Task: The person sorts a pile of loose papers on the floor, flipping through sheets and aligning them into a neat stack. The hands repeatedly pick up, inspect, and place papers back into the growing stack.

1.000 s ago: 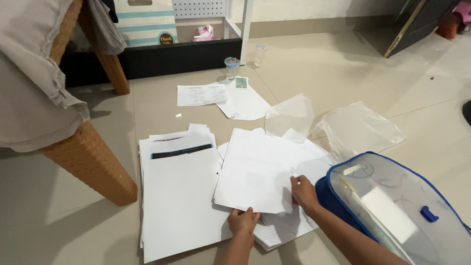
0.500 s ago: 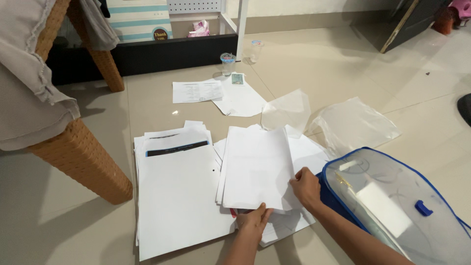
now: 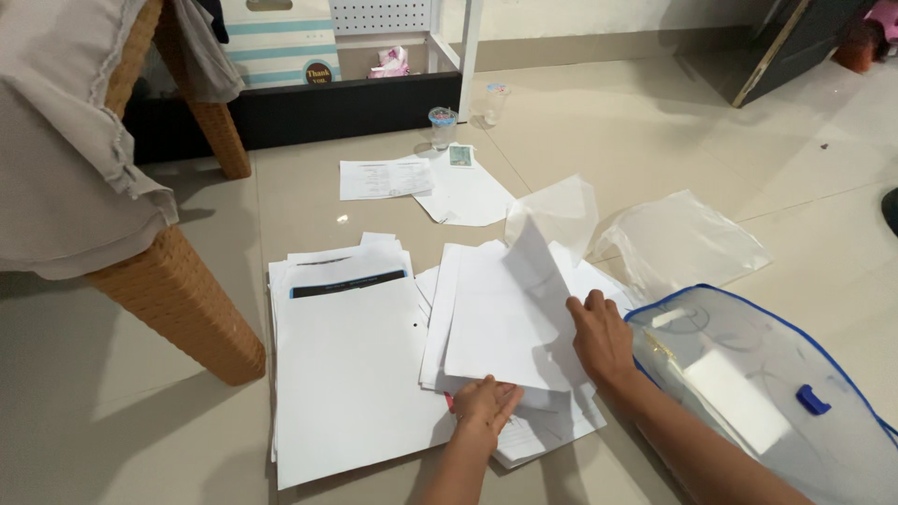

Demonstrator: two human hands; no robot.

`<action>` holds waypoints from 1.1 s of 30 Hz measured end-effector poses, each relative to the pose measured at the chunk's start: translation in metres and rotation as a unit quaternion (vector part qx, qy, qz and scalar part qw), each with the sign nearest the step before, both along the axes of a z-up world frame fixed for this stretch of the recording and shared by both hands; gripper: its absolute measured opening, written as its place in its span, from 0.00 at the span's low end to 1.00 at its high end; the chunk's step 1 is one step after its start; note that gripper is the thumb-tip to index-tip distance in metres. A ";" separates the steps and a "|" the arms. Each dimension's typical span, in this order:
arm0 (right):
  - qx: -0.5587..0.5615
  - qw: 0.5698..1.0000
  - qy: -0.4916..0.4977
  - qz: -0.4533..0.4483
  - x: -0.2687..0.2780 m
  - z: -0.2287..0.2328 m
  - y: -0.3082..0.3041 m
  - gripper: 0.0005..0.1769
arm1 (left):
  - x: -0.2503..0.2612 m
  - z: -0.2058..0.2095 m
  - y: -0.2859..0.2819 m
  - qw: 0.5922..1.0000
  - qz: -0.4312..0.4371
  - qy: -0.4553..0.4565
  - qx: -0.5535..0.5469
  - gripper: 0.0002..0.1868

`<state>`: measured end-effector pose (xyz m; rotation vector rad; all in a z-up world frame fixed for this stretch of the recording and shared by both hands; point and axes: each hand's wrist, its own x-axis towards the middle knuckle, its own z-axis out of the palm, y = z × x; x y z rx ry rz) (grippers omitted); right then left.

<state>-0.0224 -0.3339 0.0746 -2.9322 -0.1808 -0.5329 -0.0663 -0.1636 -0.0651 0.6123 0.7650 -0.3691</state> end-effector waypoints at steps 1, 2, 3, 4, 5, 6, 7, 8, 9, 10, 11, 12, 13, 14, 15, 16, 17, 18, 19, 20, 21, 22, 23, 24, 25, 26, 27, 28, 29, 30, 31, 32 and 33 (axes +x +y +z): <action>0.011 1.000 0.002 -0.008 0.001 0.005 0.001 0.17 | 0.001 -0.006 0.003 0.999 -0.019 0.005 -0.031 0.17; 0.023 1.000 0.003 -0.016 0.003 0.011 0.004 0.18 | 0.003 -0.010 0.005 0.997 -0.036 0.009 -0.062 0.19; 0.056 0.998 -0.024 0.012 0.005 0.018 0.007 0.16 | 0.006 -0.012 0.009 0.995 -0.099 0.015 -0.010 0.21; 0.090 0.994 -0.051 0.040 0.008 0.027 0.010 0.14 | 0.011 -0.013 0.017 0.986 -0.161 0.021 0.043 0.23; 0.124 0.987 -0.078 0.068 0.011 0.036 0.013 0.11 | 0.014 -0.012 0.029 0.970 -0.222 0.027 0.096 0.25; 0.173 0.978 -0.082 0.082 0.016 0.045 0.019 0.07 | 0.021 -0.007 0.044 0.961 -0.213 -0.015 0.175 0.28; 0.221 0.967 -0.084 0.096 0.022 0.053 0.029 0.06 | 0.025 0.000 0.061 0.945 -0.202 -0.055 0.253 0.31; 0.270 0.953 -0.087 0.110 0.028 0.059 0.040 0.08 | 0.032 0.010 0.086 0.896 -0.218 -0.058 0.383 0.40; 0.349 0.929 -0.065 0.100 0.034 0.063 0.052 0.09 | 0.037 0.022 0.110 0.871 -0.147 -0.111 0.456 0.37; 0.427 0.899 -0.040 0.089 0.039 0.063 0.068 0.11 | 0.044 0.036 0.137 0.848 -0.035 -0.135 0.511 0.31; 0.501 0.862 -0.014 0.077 0.042 0.061 0.083 0.13 | 0.045 0.050 0.165 0.844 -0.072 -0.135 0.514 0.42; 0.499 0.856 -0.054 0.124 0.043 0.053 0.100 0.13 | 0.043 0.063 0.191 0.852 -0.076 -0.113 0.505 0.43; 0.495 0.847 -0.094 0.171 0.041 0.043 0.117 0.13 | 0.039 0.074 0.215 0.860 -0.080 -0.090 0.496 0.45; 0.504 0.848 -0.060 0.152 0.036 0.030 0.134 0.13 | 0.031 0.082 0.238 0.841 -0.050 -0.084 0.532 0.44; 0.512 0.848 -0.025 0.133 0.029 0.016 0.151 0.14 | 0.021 0.087 0.259 0.820 -0.021 -0.079 0.566 0.46; 0.512 0.850 0.018 0.123 0.021 0.002 0.163 0.12 | 0.009 0.088 0.277 0.823 -0.021 -0.086 0.561 0.38; 0.510 0.850 0.060 0.113 0.011 -0.012 0.174 0.10 | -0.003 0.085 0.290 0.826 -0.020 -0.093 0.556 0.31; 0.487 0.864 0.074 0.102 0.001 -0.026 0.184 0.11 | -0.014 0.079 0.298 0.814 -0.027 -0.074 0.576 0.27; 0.463 0.877 0.087 0.091 -0.007 -0.038 0.191 0.11 | -0.025 0.071 0.304 0.801 -0.035 -0.054 0.596 0.22; 0.451 0.878 0.132 0.087 -0.015 -0.048 0.196 0.09 | -0.032 0.061 0.307 0.787 -0.043 -0.034 0.614 0.19; 0.438 0.878 0.178 0.083 -0.021 -0.057 0.200 0.08 | -0.036 0.052 0.309 0.774 -0.050 -0.027 0.631 0.18; 0.423 0.875 0.222 0.077 -0.026 -0.064 0.202 0.06 | -0.039 0.043 0.308 0.760 -0.057 -0.021 0.647 0.17; 0.399 0.881 0.244 0.075 -0.030 -0.070 0.202 0.06 | -0.040 0.036 0.307 0.747 -0.065 -0.015 0.662 0.16; 0.375 0.885 0.265 0.072 -0.032 -0.075 0.201 0.08 | -0.039 0.030 0.304 0.726 -0.066 -0.008 0.684 0.16; 0.351 0.889 0.286 0.070 -0.032 -0.078 0.200 0.11 | -0.039 0.027 0.301 0.706 -0.066 -0.001 0.705 0.17; 0.345 0.889 0.291 0.078 -0.032 -0.080 0.199 0.13 | -0.037 0.026 0.296 0.685 -0.069 0.004 0.726 0.17; 0.338 0.889 0.295 0.087 -0.031 -0.081 0.197 0.16 | -0.037 0.026 0.291 0.678 -0.057 0.014 0.733 0.19; 0.332 0.889 0.300 0.094 -0.031 -0.083 0.195 0.19 | -0.036 0.029 0.284 0.670 -0.048 0.023 0.740 0.21; 0.319 0.895 0.298 0.092 -0.030 -0.083 0.193 0.18 | -0.036 0.033 0.277 0.663 -0.038 0.031 0.747 0.23; 0.307 0.901 0.295 0.091 -0.028 -0.082 0.190 0.17 | -0.034 0.039 0.270 0.614 -0.102 0.029 0.782 0.26; 0.294 0.906 0.291 0.089 -0.027 -0.080 0.187 0.16 | -0.031 0.047 0.263 0.560 -0.164 0.027 0.812 0.28; 0.279 0.916 0.266 0.108 -0.026 -0.078 0.182 0.17 | -0.031 0.054 0.257 0.502 -0.225 0.026 0.835 0.31; 0.264 0.925 0.240 0.127 -0.025 -0.074 0.171 0.18 | -0.030 0.060 0.244 0.440 -0.229 -0.051 0.867 0.33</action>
